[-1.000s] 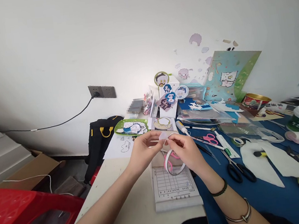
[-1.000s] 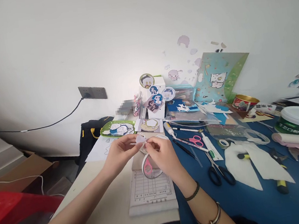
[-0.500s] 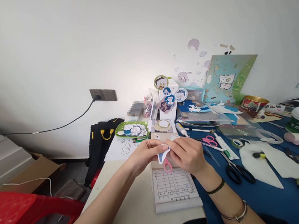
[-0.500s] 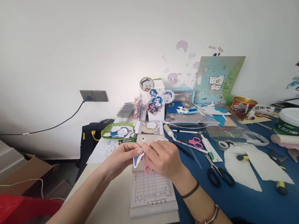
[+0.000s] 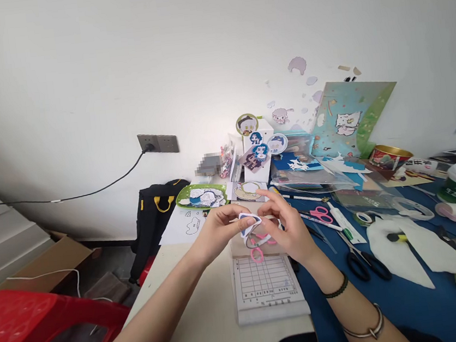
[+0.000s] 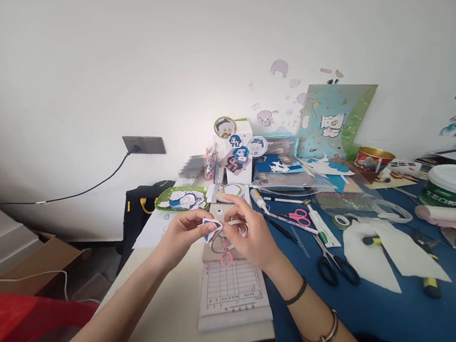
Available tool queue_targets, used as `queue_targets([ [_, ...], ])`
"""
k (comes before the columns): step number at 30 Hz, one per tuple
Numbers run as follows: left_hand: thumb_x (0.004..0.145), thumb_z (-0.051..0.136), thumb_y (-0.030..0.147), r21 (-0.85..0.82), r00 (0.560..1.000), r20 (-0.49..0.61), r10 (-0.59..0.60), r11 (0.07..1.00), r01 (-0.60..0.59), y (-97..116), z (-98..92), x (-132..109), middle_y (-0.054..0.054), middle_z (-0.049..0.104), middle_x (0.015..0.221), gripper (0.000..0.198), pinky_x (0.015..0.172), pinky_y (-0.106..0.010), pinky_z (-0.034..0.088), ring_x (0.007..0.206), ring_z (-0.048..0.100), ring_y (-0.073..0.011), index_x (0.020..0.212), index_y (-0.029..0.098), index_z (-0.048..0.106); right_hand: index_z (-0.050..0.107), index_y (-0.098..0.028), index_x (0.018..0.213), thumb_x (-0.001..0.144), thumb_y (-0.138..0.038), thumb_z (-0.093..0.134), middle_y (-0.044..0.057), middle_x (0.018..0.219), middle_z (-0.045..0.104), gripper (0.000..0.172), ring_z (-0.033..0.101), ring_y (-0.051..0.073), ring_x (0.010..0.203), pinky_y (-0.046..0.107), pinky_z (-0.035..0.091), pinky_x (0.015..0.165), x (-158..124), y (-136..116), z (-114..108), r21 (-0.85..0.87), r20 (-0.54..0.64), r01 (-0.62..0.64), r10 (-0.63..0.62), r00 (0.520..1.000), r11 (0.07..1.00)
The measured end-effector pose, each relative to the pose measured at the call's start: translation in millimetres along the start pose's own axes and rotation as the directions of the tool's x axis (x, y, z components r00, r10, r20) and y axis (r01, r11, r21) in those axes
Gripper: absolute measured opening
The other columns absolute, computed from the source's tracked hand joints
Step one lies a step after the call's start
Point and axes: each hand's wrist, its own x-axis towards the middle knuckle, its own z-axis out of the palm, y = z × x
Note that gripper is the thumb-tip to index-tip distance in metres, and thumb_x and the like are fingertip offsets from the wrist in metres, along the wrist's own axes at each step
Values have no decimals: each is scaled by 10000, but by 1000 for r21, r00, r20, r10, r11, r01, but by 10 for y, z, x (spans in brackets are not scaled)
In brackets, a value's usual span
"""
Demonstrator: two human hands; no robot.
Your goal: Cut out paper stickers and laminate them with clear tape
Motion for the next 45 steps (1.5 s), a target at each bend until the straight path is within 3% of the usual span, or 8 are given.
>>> queue_targets([
  [4, 777, 689, 276, -23, 998, -25, 54, 998, -55, 9, -69, 23, 35, 567, 629, 118, 598, -198, 398, 580, 481, -74, 735, 170, 662, 520, -207, 1219, 897, -313, 410, 66, 1028, 628, 356, 586, 190, 961, 312, 463, 819, 77, 24, -123, 58, 33, -157, 156, 987, 986],
  [8, 773, 691, 303, -24, 985, -128, 114, 993, -118, 6, -144, 44, 22, 547, 669, 160, 606, -199, 387, 629, 477, -87, 712, 164, 640, 635, -182, 986, 811, -288, 500, 73, 983, 634, 244, 578, 215, 861, 335, 445, 753, 80, 28, -186, -368, 31, -325, 361, 932, 871],
  [14, 765, 693, 301, -65, 969, -225, 106, 990, -124, -23, -204, 69, 17, 558, 708, 155, 613, -209, 379, 656, 486, -99, 718, 167, 631, 650, -171, 792, 696, -345, 647, 69, 901, 575, 198, 530, 234, 861, 327, 410, 717, -51, 26, -8, -674, 246, -84, 329, 912, 734],
  [24, 771, 686, 304, -109, 974, -208, 89, 987, -114, -38, -292, 96, 18, 572, 716, 154, 717, -223, 391, 718, 511, -108, 714, 172, 633, 621, -162, 798, 713, -181, 582, 41, 842, 577, 95, 534, 174, 763, 267, 378, 627, -68, -26, -10, -685, 322, -10, 315, 893, 729],
  [26, 771, 685, 313, -98, 976, -204, 76, 990, -98, -42, -311, 100, 4, 600, 749, 149, 726, -231, 396, 745, 530, -120, 742, 172, 647, 597, -166, 798, 656, -165, 620, 12, 786, 568, 143, 509, 139, 663, 245, 368, 576, -73, -60, -175, -592, 425, -51, 365, 829, 805],
  [29, 782, 675, 322, -90, 982, -175, 72, 992, -89, -39, -321, 102, -9, 624, 785, 156, 709, -230, 399, 727, 530, -115, 764, 168, 664, 548, -174, 930, 642, -128, 633, -37, 662, 540, 304, 481, 101, 569, 207, 381, 523, -66, -119, -437, -249, 690, -301, 386, 613, 921],
  [35, 779, 685, 305, -151, 993, -104, 59, 986, -74, -27, -264, 86, -25, 646, 862, 145, 694, -216, 418, 704, 521, -96, 826, 171, 714, 546, -152, 912, 688, -223, 728, -43, 680, 474, 297, 379, 44, 515, 176, 305, 468, -8, -140, -340, 432, 587, -465, 151, 796, 772],
  [45, 780, 695, 269, -260, 1000, -28, -11, 966, 4, 6, -180, 68, -63, 707, 970, 126, 742, -191, 486, 757, 615, -100, 832, 159, 731, 628, -119, 812, 763, -277, 707, -62, 569, 427, 184, 305, 15, 398, 186, 239, 410, -6, -64, -195, 486, 502, -463, 197, 842, 742],
])
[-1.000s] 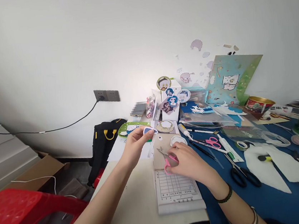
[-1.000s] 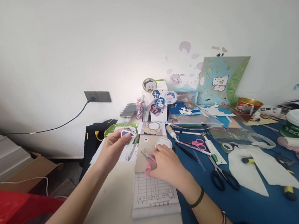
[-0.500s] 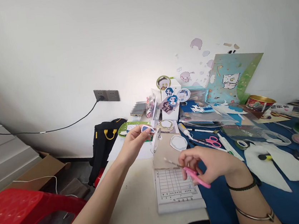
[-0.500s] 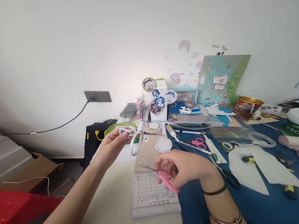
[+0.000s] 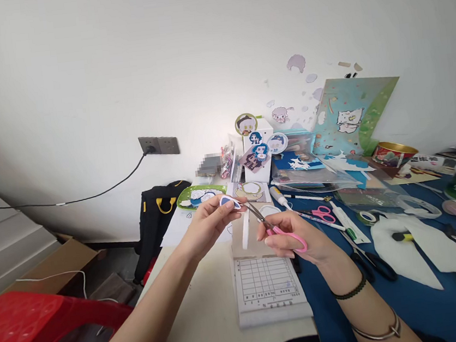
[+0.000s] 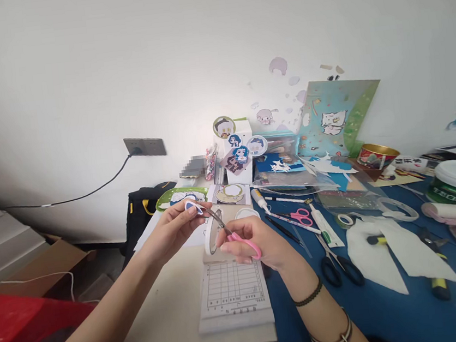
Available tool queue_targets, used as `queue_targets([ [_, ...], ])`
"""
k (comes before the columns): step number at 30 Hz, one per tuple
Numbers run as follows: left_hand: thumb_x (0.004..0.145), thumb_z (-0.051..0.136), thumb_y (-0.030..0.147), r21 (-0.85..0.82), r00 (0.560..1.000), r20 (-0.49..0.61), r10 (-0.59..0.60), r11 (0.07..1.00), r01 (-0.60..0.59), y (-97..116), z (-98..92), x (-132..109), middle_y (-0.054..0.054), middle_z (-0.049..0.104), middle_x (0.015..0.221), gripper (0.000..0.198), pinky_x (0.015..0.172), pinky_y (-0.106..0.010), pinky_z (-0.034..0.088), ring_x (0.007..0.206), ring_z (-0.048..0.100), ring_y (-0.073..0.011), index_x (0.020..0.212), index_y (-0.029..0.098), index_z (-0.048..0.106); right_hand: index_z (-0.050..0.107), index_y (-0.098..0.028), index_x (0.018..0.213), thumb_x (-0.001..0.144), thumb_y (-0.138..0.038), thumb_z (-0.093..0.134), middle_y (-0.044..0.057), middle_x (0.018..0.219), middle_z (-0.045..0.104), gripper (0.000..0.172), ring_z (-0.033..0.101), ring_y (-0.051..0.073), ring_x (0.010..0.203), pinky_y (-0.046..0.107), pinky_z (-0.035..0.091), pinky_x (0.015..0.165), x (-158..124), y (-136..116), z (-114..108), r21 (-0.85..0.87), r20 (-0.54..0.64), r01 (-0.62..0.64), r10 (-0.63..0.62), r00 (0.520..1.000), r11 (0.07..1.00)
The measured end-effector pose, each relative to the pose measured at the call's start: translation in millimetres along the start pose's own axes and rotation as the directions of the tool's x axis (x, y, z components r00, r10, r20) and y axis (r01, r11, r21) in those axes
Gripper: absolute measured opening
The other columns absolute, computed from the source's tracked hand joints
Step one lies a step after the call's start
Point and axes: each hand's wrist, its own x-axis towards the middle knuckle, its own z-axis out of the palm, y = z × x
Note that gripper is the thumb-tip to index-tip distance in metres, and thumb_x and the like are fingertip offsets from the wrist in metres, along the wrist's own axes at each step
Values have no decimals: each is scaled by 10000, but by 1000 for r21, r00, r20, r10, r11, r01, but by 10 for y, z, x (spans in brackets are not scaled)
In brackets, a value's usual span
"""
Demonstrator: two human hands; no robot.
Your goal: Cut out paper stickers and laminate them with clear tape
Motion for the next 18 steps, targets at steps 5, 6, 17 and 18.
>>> queue_targets([
  [5, 783, 692, 268, 5, 1000, 13, -8, 1000, 7, 2, 11, -17, -65, 714, 1011, 114, 823, -229, 502, 841, 652, -135, 779, 155, 705, 661, -119, 852, 773, -286, 699, -80, 534, 369, 188, 284, 14, 390, 177, 237, 398, 1, -9, 23, -13, -35, -22, 22, 999, 1000],
  [6, 787, 688, 271, 15, 1000, 20, -2, 1000, 2, 3, 15, -20, -68, 714, 1015, 117, 842, -243, 501, 878, 654, -151, 778, 155, 701, 663, -120, 855, 772, -289, 700, -80, 533, 371, 193, 279, 13, 389, 177, 237, 396, 2, -10, 29, -12, -41, -25, 25, 999, 1000],
  [17, 791, 684, 274, 39, 999, 26, 23, 999, -24, -27, 6, -20, -83, 708, 1068, 142, 905, -303, 499, 1045, 633, -220, 720, 155, 655, 671, -120, 858, 759, -297, 702, -84, 517, 349, 205, 283, 19, 389, 175, 208, 387, -18, -8, 8, -5, -35, -56, 55, 998, 998],
  [18, 795, 681, 272, 38, 999, 26, 27, 999, -28, -28, 5, -20, -85, 707, 1074, 136, 906, -302, 499, 1057, 629, -223, 730, 155, 659, 671, -120, 861, 765, -294, 697, -83, 519, 351, 201, 285, 19, 391, 174, 206, 387, -22, -10, 5, -7, -29, -55, 55, 998, 998],
])
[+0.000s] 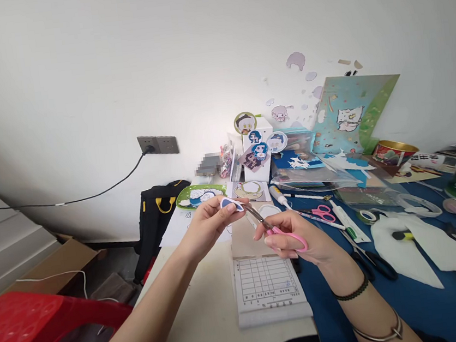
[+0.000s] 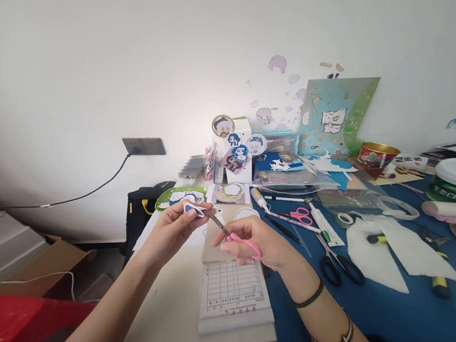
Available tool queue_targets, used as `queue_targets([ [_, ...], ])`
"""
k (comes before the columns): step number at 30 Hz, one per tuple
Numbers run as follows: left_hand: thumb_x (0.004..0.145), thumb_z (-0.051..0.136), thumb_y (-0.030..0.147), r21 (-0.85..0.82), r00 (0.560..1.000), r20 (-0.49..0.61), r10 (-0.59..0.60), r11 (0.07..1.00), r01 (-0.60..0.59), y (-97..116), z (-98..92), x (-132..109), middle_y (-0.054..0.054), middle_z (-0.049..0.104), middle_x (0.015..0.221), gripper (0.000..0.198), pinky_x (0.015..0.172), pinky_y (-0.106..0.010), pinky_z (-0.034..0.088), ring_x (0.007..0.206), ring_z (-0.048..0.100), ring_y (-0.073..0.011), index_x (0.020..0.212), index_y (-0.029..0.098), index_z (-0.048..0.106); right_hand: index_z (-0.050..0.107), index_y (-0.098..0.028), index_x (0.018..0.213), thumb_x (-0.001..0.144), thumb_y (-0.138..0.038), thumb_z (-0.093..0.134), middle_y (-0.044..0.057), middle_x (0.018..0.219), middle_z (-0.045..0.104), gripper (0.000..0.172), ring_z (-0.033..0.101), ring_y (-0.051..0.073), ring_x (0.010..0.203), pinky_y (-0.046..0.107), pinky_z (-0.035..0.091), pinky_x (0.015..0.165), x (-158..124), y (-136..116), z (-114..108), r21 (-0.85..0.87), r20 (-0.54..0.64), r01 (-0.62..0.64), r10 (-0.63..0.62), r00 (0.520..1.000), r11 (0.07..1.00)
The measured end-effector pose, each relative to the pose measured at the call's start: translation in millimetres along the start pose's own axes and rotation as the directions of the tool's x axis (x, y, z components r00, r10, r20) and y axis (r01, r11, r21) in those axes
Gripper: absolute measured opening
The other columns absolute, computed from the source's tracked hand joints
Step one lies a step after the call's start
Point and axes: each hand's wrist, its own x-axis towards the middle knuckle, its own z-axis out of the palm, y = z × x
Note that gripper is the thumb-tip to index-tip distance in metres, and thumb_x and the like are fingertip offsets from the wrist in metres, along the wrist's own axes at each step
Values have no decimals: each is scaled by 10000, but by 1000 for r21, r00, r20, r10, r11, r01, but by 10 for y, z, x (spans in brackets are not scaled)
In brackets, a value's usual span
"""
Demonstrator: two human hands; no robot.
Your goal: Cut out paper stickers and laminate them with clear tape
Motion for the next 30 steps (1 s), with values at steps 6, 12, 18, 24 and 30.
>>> queue_targets([
  [6, 811, 665, 261, 19, 999, 42, -5, 1000, 4, 3, 20, -14, -81, 716, 1048, 120, 876, -286, 511, 1061, 630, -217, 747, 160, 667, 668, -119, 867, 781, -277, 675, -83, 514, 356, 179, 274, 17, 392, 176, 210, 387, -6, -22, 16, -7, 15, 6, -6, 1000, 1000],
  [12, 797, 679, 279, 41, 999, 40, -6, 999, 5, -24, 56, -33, -81, 714, 1048, 122, 882, -324, 509, 1033, 640, -226, 763, 163, 673, 663, -118, 858, 770, -284, 677, -85, 518, 348, 188, 256, 16, 391, 183, 204, 388, -8, -29, 45, -2, 4, -4, 4, 1000, 1000],
  [18, 806, 668, 269, 47, 1000, 19, 20, 999, -21, -40, 83, -41, -74, 717, 1026, 161, 859, -330, 516, 1012, 647, -226, 691, 161, 638, 668, -124, 878, 780, -284, 682, -91, 517, 332, 188, 245, 12, 383, 181, 194, 384, -1, -13, 62, 26, 35, 4, -5, 999, 1000],
  [24, 794, 675, 282, 77, 999, -18, 33, 997, -31, -50, 98, -47, -90, 719, 1026, 162, 861, -369, 506, 999, 649, -248, 692, 159, 645, 672, -132, 868, 775, -288, 684, -80, 542, 363, 181, 249, 8, 383, 175, 196, 378, 15, 18, 74, 28, 18, 1, -2, 1000, 1000],
  [30, 810, 659, 264, 132, 999, -25, 46, 990, -42, -44, 106, -57, -84, 720, 1021, 143, 858, -350, 492, 1019, 642, -244, 709, 162, 651, 677, -140, 893, 795, -293, 669, -91, 500, 326, 182, 245, 12, 382, 169, 208, 380, 14, 23, 89, -26, -17, -7, 6, 1000, 1000],
])
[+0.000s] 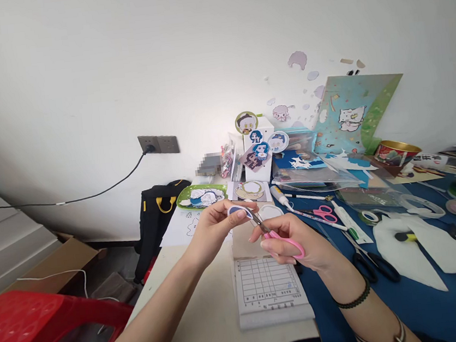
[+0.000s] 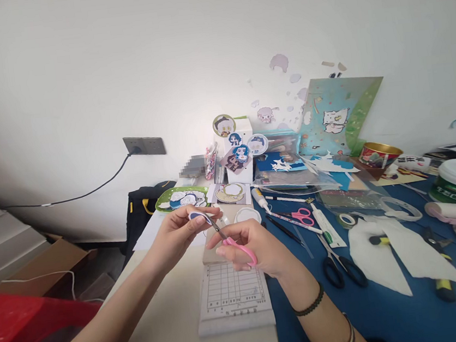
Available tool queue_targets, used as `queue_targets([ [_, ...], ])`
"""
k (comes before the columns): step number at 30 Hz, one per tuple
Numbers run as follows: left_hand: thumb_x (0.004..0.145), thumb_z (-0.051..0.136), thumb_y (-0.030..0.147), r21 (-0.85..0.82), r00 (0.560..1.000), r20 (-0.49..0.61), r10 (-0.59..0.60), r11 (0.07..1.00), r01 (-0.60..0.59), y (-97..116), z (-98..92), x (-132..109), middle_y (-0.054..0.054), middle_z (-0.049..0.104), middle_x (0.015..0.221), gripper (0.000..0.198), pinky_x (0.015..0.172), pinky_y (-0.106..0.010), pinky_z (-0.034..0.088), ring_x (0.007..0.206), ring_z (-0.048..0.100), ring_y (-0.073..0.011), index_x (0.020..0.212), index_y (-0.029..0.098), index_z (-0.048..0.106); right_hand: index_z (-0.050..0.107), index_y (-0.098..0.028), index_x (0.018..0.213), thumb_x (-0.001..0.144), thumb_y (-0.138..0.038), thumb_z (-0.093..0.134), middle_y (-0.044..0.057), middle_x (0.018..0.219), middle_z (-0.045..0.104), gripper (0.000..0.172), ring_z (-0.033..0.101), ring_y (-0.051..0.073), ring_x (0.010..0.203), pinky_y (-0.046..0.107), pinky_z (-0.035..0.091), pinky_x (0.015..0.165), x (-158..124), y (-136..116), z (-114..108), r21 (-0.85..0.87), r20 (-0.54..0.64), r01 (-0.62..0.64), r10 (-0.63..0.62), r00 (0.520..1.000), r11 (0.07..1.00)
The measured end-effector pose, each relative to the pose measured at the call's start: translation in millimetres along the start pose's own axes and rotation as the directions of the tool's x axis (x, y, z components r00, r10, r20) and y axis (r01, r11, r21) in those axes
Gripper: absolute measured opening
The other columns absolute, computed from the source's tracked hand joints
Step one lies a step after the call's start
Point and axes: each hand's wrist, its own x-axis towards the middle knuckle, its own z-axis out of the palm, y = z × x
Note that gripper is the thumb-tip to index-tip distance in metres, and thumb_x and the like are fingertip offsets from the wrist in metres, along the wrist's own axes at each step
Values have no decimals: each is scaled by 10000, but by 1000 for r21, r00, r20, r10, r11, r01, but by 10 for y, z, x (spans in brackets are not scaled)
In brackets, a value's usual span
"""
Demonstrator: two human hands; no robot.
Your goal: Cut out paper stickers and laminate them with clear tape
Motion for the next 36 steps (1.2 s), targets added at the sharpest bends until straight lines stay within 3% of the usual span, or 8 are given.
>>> queue_targets([
  [4, 799, 668, 258, 16, 1000, -9, 1, 1000, -1, 14, 9, 1, -86, 723, 1015, 132, 852, -359, 486, 1002, 649, -246, 707, 165, 652, 680, -145, 907, 793, -303, 673, -92, 488, 329, 195, 269, 17, 377, 170, 232, 378, -14, -43, -5, -79, -26, -24, 22, 999, 997],
  [13, 800, 669, 252, 109, 999, -15, 31, 994, -29, 67, 16, 5, -64, 729, 970, 160, 856, -327, 472, 983, 648, -221, 665, 170, 646, 691, -140, 905, 737, -315, 735, -73, 520, 394, 246, 260, 5, 359, 172, 214, 349, -26, -62, -31, -65, -33, -17, 15, 999, 998],
  [19, 796, 675, 253, 117, 999, -23, 42, 992, -39, 74, 10, 10, -69, 725, 975, 117, 857, -333, 477, 979, 647, -222, 714, 170, 667, 680, -140, 909, 760, -321, 719, -97, 487, 313, 238, 234, 2, 345, 159, 175, 334, -66, -77, -102, -13, -108, 48, -49, 993, 999],
  [25, 793, 679, 241, 31, 999, -20, 33, 999, -32, 64, -10, 14, -75, 721, 1033, 124, 911, -348, 458, 1045, 629, -235, 689, 172, 671, 678, -162, 918, 722, -422, 729, -31, 630, 516, 330, 350, 3, 304, 171, 218, 305, -133, -131, -195, -32, -114, 194, -196, 974, 981],
  [27, 775, 696, 240, -73, 999, -22, 32, 997, -33, 66, -29, 22, -72, 712, 1069, 99, 952, -362, 442, 1105, 601, -251, 701, 175, 689, 686, -161, 890, 711, -446, 727, 5, 703, 561, 340, 433, 37, 346, 190, 265, 318, -125, -146, -194, -163, -227, 189, -223, 948, 969],
  [30, 749, 713, 228, -261, 998, -46, 37, 964, -48, 91, -65, 35, -57, 699, 1117, 56, 1020, -365, 408, 1165, 567, -258, 716, 183, 715, 708, -170, 869, 715, -402, 733, 45, 802, 596, 280, 540, 111, 525, 240, 397, 451, -87, -153, -171, -547, -469, 76, -380, 797, 834],
  [32, 749, 707, 220, -354, 995, -87, 56, 932, -83, 122, -87, 38, -54, 689, 1143, 40, 1051, -340, 388, 1185, 555, -249, 742, 187, 728, 721, -184, 880, 730, -374, 725, 51, 827, 608, 242, 543, 137, 601, 260, 417, 528, -58, -134, -148, -746, -485, -51, -489, 725, 664],
  [36, 782, 664, 214, -455, 983, -161, 86, 878, -151, 184, -118, 35, -62, 666, 1191, 84, 1049, -270, 391, 1215, 531, -220, 740, 183, 729, 708, -200, 673, 722, -380, 727, 26, 615, 567, 188, 506, 175, 595, 277, 353, 511, -2, -14, -87, -905, -400, -274, -432, 808, 325],
])
